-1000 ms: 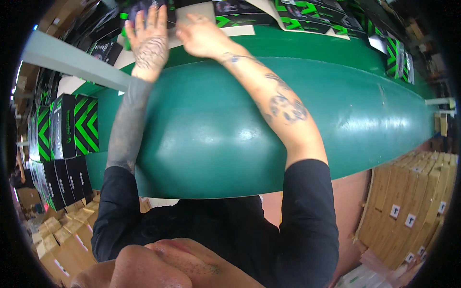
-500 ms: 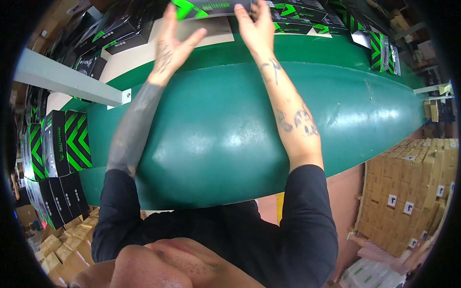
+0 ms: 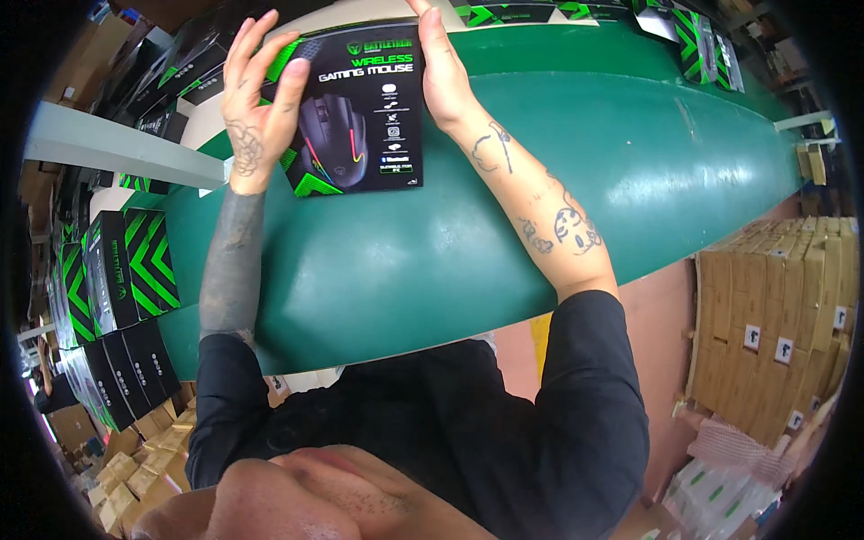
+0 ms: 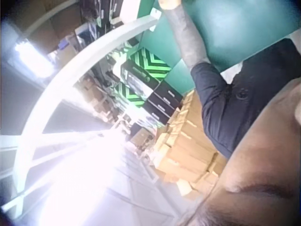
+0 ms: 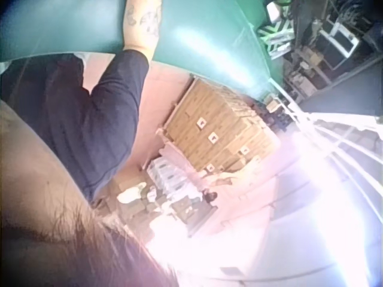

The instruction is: The person picks up several wireless gaming mouse boxes from a workstation, opening the front flap of each box to look at the product inside before closing the flap and placing the box back down.

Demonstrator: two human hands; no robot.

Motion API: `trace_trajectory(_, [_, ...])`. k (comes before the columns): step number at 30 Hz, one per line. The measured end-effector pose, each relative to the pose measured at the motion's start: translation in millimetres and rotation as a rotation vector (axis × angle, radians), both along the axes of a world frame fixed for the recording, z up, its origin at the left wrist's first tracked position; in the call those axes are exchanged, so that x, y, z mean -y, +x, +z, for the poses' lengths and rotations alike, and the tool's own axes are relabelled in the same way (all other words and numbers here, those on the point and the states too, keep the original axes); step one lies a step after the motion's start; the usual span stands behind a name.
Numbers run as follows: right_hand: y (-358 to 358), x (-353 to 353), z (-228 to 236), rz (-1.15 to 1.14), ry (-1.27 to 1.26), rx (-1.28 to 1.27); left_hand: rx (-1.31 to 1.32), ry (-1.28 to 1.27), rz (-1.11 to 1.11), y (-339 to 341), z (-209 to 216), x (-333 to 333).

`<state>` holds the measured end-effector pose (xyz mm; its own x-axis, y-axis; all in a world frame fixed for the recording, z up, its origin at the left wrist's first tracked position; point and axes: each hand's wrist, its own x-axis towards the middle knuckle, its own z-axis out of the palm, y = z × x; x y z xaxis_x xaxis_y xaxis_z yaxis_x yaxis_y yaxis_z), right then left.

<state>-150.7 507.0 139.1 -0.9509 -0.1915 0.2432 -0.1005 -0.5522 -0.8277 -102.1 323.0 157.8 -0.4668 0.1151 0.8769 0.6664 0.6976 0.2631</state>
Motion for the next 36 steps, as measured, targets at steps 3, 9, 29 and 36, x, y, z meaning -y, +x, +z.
trace_trajectory(3, [-1,1,-11,-0.032,0.029,-0.143,-0.006,0.130,-0.263,-5,-3,13])
trace_trajectory(9, [-3,-1,-10,-0.028,0.098,-0.174,0.147,0.390,-0.562,-8,-5,21])
trace_trajectory(29, [-48,-30,-9,-0.775,0.823,-0.488,0.257,-0.556,-0.230,33,3,-18])
trace_trajectory(36, [-103,-114,-15,-0.910,1.532,-0.614,0.358,-0.820,0.306,-26,-52,-7])
